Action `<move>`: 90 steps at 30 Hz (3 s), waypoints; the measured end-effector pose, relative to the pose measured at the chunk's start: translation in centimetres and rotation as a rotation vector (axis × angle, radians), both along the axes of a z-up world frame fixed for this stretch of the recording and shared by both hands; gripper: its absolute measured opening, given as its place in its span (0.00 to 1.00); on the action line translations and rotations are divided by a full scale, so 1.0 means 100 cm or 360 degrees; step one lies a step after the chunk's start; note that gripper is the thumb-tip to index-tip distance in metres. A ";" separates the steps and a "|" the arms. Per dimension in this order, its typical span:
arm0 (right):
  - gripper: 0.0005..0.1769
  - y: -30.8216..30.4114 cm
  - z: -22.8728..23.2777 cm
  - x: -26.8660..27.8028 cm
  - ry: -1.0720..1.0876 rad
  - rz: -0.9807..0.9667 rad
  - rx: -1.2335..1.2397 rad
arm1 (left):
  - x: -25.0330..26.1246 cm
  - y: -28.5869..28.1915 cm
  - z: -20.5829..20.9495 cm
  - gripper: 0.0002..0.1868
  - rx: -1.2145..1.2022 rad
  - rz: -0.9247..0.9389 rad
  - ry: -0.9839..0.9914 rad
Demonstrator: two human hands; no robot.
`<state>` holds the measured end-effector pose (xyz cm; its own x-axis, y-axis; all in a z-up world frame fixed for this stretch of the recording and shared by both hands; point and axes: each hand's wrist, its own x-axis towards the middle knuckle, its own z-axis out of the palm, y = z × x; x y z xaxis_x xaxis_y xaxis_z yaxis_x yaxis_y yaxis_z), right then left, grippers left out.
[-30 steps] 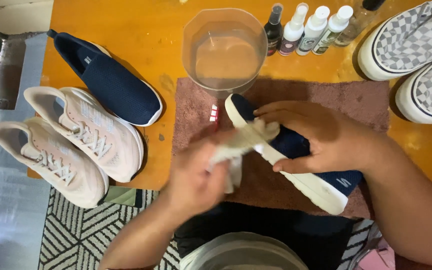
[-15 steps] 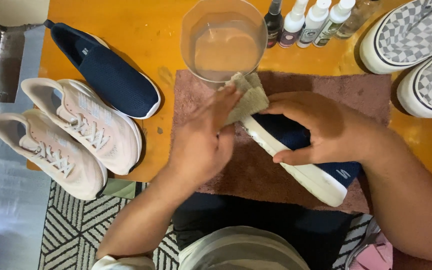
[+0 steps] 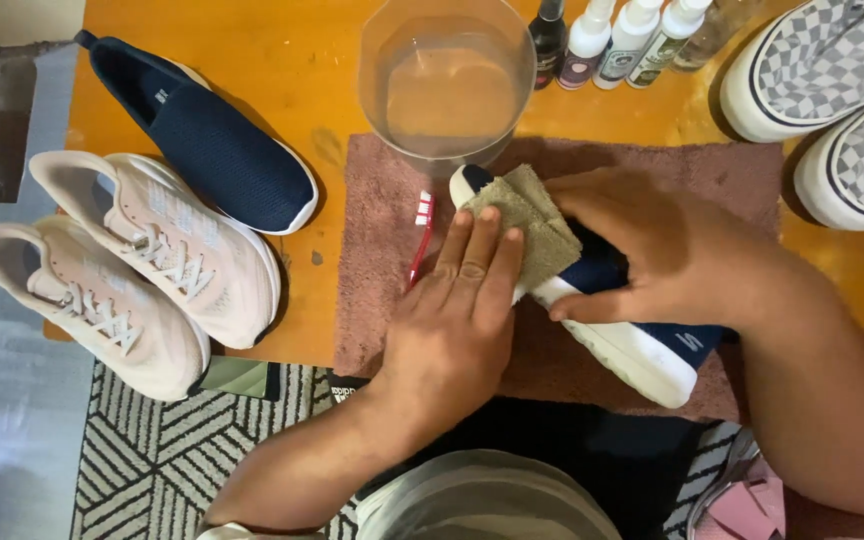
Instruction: The person scrubs the white midsole and outsole of a dark blue slip-on shoe using a red toothbrush, then wipes the shoe with a cloth. The person repeats the brushing on the outsole pattern.
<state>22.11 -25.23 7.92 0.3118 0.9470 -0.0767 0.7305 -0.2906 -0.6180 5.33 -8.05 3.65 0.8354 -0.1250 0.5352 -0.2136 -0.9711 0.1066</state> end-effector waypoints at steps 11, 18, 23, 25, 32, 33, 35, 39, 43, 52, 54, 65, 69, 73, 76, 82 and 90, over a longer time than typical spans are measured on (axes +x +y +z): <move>0.77 -0.101 -0.037 -0.081 -0.0803 -0.0587 -0.0090 | -0.007 -0.001 -0.005 0.24 -0.0050 0.0041 0.0016; 0.59 -0.101 -0.095 -0.115 -0.0696 -0.1021 0.0332 | -0.006 -0.002 0.004 0.22 -0.0004 0.0028 0.0020; 0.59 -0.105 -0.104 -0.111 -0.0621 -0.0991 0.0356 | -0.008 -0.006 0.002 0.26 0.0120 0.0054 0.0097; 0.60 -0.108 -0.109 -0.111 -0.0559 -0.0984 0.0369 | -0.011 -0.008 0.003 0.26 0.0152 0.0072 0.0081; 0.62 -0.116 -0.122 -0.115 -0.0513 -0.1029 0.0348 | -0.018 -0.033 0.014 0.23 0.0367 -0.0013 0.0074; 0.62 -0.116 -0.122 -0.114 -0.0521 -0.1028 0.0363 | -0.019 -0.035 0.016 0.23 0.0412 -0.0020 0.0085; 0.62 -0.118 -0.123 -0.116 -0.0501 -0.1066 0.0297 | -0.019 -0.041 0.018 0.23 0.0440 -0.0014 0.0059; 0.62 -0.119 -0.124 -0.116 -0.0421 -0.1077 0.0250 | -0.018 -0.044 0.024 0.23 0.0519 -0.0014 0.0001; 0.61 -0.124 -0.130 -0.116 -0.0418 -0.1060 0.0288 | -0.022 -0.050 0.018 0.23 0.0464 -0.0095 0.0028; 0.55 -0.134 -0.140 -0.115 -0.0272 -0.1108 0.0180 | -0.031 -0.075 0.015 0.20 0.0081 -0.0307 -0.0017; 0.45 -0.133 -0.137 -0.115 -0.0252 -0.1058 0.0293 | -0.033 -0.079 0.013 0.18 0.0017 -0.0354 -0.0028; 0.45 -0.141 -0.150 -0.110 -0.0232 -0.0988 0.0407 | -0.037 -0.048 0.031 0.25 -0.1332 -0.0967 0.0705; 0.66 -0.126 -0.130 -0.114 -0.0332 -0.1050 0.0379 | -0.023 -0.027 0.054 0.22 -0.0941 -0.0718 0.0206; 0.74 -0.109 -0.105 -0.115 -0.0038 -0.1416 0.0065 | -0.021 -0.045 0.031 0.19 -0.0351 -0.0342 0.0143; 0.76 -0.109 -0.102 -0.116 0.0291 -0.1596 -0.0058 | -0.020 -0.060 0.011 0.20 -0.0161 -0.0327 0.0269; 0.66 -0.113 -0.104 -0.114 0.0317 -0.1272 0.0519 | -0.020 -0.073 0.007 0.22 -0.0165 -0.0411 0.0155; 0.48 -0.123 -0.146 -0.103 0.2926 -0.1476 0.1259 | -0.032 -0.090 0.012 0.21 -0.0307 -0.0717 0.0232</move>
<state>11.78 -37.56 -6.69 0.6174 0.5943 -0.5154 -0.7866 0.4749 -0.3947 2.15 -17.04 4.80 0.7890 -0.4005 0.4659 -0.5762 -0.7456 0.3348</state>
